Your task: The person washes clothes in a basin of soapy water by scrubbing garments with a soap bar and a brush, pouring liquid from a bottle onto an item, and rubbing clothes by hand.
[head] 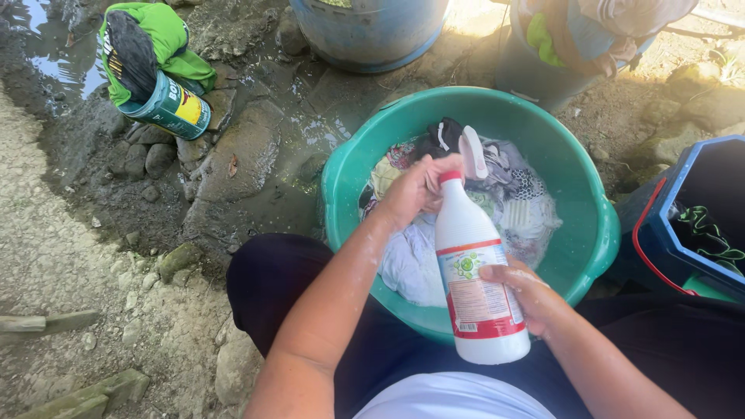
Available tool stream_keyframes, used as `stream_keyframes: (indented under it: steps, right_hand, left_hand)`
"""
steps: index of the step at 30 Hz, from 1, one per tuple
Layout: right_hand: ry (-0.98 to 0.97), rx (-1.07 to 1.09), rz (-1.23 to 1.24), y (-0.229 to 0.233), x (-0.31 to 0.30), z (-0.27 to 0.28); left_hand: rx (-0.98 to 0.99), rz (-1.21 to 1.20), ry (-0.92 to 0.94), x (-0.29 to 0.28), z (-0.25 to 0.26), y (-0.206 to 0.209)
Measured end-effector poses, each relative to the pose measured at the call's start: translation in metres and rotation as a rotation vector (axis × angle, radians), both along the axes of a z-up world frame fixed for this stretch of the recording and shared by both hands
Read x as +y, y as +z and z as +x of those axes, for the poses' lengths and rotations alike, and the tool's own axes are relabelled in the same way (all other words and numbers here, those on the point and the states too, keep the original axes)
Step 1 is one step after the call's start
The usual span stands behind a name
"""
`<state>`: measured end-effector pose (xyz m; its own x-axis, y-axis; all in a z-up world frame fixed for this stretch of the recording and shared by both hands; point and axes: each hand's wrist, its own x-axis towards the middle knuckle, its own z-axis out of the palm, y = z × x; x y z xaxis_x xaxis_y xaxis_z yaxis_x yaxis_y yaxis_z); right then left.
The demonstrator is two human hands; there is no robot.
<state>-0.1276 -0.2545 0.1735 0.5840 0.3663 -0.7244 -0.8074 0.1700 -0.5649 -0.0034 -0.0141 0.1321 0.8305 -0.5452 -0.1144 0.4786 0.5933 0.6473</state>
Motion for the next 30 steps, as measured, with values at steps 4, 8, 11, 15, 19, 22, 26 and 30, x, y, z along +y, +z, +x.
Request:
stream_keyframes:
  steps: [4, 8, 11, 15, 19, 22, 26, 30]
  right_hand:
    - [-0.116, 0.239, 0.058, -0.013, 0.001, 0.001]
    - [-0.120, 0.236, 0.111, -0.017, 0.004, 0.003]
    - [-0.094, 0.272, 0.108, -0.017, 0.005, -0.001]
    - [-0.092, 0.197, 0.087, -0.012, 0.000, 0.005]
    - [-0.090, 0.140, -0.059, -0.006, 0.004, 0.003]
    - [-0.071, 0.160, 0.003, -0.001, 0.010, -0.001]
    - [-0.059, 0.139, 0.065, -0.002, 0.014, -0.003]
    - [-0.106, -0.071, -0.083, -0.006, 0.011, -0.001]
  left_hand:
    - [-0.564, 0.880, 0.324, -0.010, 0.014, -0.067]
    - [-0.315, 0.480, 0.214, -0.015, 0.027, -0.114]
    - [-0.271, 0.509, 0.214, -0.021, 0.030, -0.126]
    - [-0.291, 0.408, 0.151, -0.014, 0.024, -0.099]
    - [-0.145, 0.448, 0.135, -0.019, 0.009, -0.059]
    - [-0.072, 0.309, 0.101, -0.016, 0.006, -0.035]
    - [-0.186, 0.019, 0.029, 0.002, 0.008, -0.009]
    - [-0.032, -0.093, 0.005, 0.025, 0.014, 0.003]
